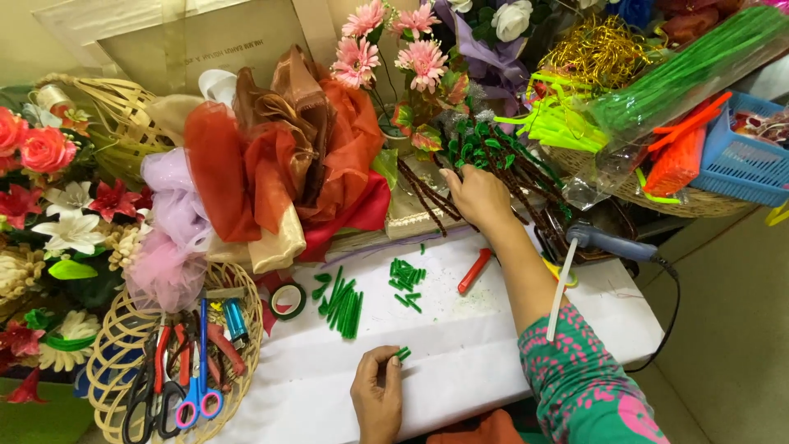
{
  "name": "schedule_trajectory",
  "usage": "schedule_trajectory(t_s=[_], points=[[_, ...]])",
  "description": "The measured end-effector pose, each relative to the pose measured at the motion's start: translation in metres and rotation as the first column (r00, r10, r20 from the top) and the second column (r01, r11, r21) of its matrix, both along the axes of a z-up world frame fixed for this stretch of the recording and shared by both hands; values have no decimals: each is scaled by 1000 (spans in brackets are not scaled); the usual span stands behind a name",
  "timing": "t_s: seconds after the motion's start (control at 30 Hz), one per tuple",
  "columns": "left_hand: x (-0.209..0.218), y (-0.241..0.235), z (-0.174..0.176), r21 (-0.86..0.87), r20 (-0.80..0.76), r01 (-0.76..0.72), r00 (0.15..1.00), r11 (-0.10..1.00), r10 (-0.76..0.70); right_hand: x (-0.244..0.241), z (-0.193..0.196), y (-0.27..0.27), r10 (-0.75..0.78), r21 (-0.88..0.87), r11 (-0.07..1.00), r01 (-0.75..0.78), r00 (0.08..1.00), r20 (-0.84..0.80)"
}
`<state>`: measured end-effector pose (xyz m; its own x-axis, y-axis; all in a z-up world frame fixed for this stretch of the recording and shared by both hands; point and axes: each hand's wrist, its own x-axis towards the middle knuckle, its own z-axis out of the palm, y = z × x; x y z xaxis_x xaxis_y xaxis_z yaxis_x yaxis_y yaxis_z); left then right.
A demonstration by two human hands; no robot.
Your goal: The person uses red-handled shears to cut green plastic floral stems into short segments on a white table. They gather the cut pieces, briefly handle a brown twisted stem, and continue cutting and arranging the green segments.
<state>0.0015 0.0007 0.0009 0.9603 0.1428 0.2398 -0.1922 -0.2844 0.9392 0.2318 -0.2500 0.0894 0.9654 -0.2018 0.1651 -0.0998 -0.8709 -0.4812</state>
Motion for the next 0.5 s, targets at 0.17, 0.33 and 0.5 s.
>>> schedule_trajectory(t_s=[0.17, 0.33, 0.5], points=[[0, -1, 0, -18, 19, -4, 1000, 1000, 4, 0, 39, 11, 6, 107, 994, 32, 941, -338], [1, -2, 2, -17, 24, -11, 1000, 1000, 11, 16, 31, 11, 47, 167, 986, 25, 910, -412], [1, -2, 4, -24, 42, -9, 999, 1000, 10, 13, 26, 17, 88, 206, 979, -4, 910, -405]])
